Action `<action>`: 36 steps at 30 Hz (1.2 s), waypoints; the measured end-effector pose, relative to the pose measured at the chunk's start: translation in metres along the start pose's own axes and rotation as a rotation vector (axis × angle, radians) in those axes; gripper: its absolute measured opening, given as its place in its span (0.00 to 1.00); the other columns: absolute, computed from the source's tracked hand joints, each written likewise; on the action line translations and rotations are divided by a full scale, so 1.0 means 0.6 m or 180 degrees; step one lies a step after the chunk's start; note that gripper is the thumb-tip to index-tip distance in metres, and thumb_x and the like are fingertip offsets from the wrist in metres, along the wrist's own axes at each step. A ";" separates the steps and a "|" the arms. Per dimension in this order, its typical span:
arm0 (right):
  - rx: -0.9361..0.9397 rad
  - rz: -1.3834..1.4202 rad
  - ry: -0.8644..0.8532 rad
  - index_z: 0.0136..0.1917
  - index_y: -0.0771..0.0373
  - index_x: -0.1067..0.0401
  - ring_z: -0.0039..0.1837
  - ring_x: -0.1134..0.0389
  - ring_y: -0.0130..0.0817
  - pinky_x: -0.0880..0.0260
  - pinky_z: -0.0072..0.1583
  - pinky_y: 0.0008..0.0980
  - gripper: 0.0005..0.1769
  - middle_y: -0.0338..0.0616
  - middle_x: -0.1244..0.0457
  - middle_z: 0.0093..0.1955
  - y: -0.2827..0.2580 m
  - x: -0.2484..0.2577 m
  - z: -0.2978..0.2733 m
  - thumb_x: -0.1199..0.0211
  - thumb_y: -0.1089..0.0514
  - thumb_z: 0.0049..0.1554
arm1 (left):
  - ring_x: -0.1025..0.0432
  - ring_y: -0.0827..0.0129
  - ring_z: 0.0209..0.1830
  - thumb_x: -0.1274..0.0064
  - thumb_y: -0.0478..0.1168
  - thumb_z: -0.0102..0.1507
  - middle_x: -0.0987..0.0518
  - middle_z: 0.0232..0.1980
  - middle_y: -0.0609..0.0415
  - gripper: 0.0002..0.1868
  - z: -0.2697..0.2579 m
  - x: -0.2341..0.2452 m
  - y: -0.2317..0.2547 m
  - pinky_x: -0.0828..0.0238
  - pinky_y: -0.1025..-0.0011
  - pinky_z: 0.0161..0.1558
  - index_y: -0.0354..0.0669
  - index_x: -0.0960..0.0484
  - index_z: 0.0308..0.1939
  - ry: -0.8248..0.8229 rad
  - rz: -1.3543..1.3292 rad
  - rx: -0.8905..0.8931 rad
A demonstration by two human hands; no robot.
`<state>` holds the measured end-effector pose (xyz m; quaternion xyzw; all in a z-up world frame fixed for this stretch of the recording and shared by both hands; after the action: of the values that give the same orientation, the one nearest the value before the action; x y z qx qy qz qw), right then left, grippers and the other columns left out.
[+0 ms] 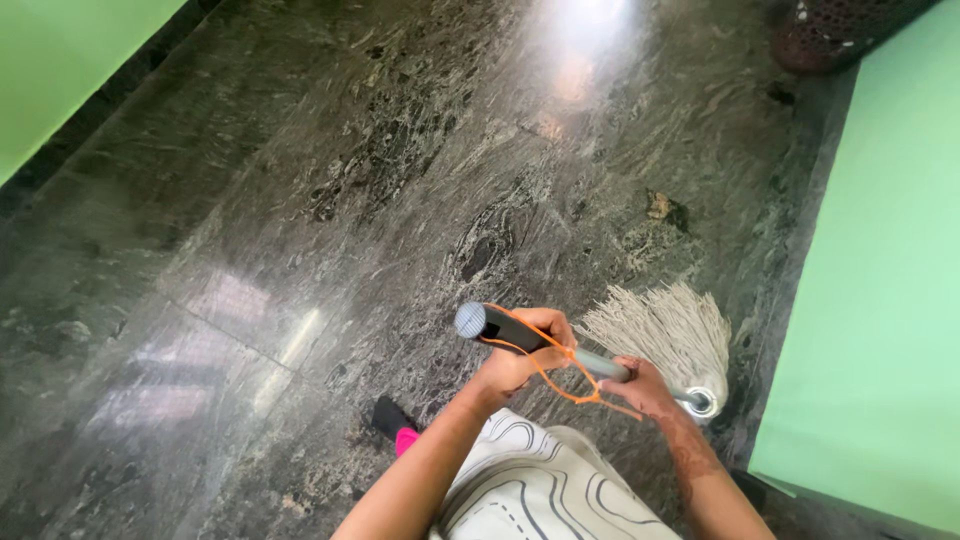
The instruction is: The person mops the dark, patterned stone floor using a mop, moving the mop head back and forth while holding the long handle with both hands.
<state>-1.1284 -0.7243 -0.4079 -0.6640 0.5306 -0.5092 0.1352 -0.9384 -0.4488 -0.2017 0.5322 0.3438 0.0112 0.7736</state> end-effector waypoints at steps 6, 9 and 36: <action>0.0025 0.0798 0.0343 0.45 0.67 0.22 0.41 0.35 0.25 0.34 0.44 0.30 0.22 0.36 0.33 0.38 -0.059 -0.042 0.012 0.20 0.58 0.39 | 0.30 0.73 0.32 0.38 0.42 0.54 0.24 0.30 0.54 0.14 0.012 0.045 0.157 0.33 0.71 0.37 0.35 0.25 0.28 -0.0719 0.0387 -0.0302; -0.0385 0.0718 0.0574 0.48 0.64 0.23 0.41 0.33 0.26 0.32 0.44 0.29 0.23 0.35 0.32 0.38 -0.094 -0.072 0.035 0.20 0.59 0.39 | 0.32 0.70 0.30 0.37 0.42 0.53 0.26 0.27 0.54 0.15 0.009 0.072 0.214 0.34 0.68 0.35 0.36 0.26 0.25 -0.0849 0.0627 0.0008; -0.0048 -0.0412 0.0752 0.39 0.62 0.24 0.35 0.35 0.29 0.34 0.42 0.35 0.14 0.39 0.34 0.30 -0.388 -0.493 0.257 0.27 0.51 0.46 | 0.37 0.67 0.27 0.37 0.36 0.50 0.34 0.23 0.56 0.18 -0.125 0.519 0.477 0.32 0.62 0.46 0.40 0.36 0.21 -0.0521 -0.0233 -0.0338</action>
<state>-0.8461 -0.4376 -0.4664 -0.6333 0.5026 -0.5875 0.0337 -0.6418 -0.1442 -0.1405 0.4767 0.2976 -0.0424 0.8261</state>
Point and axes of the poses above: each hand's wrist, its own z-axis towards the middle knuckle, its own x-axis out of the back of the hand, y = z × x, the point moved 2 cm from there along z, towards the middle knuckle
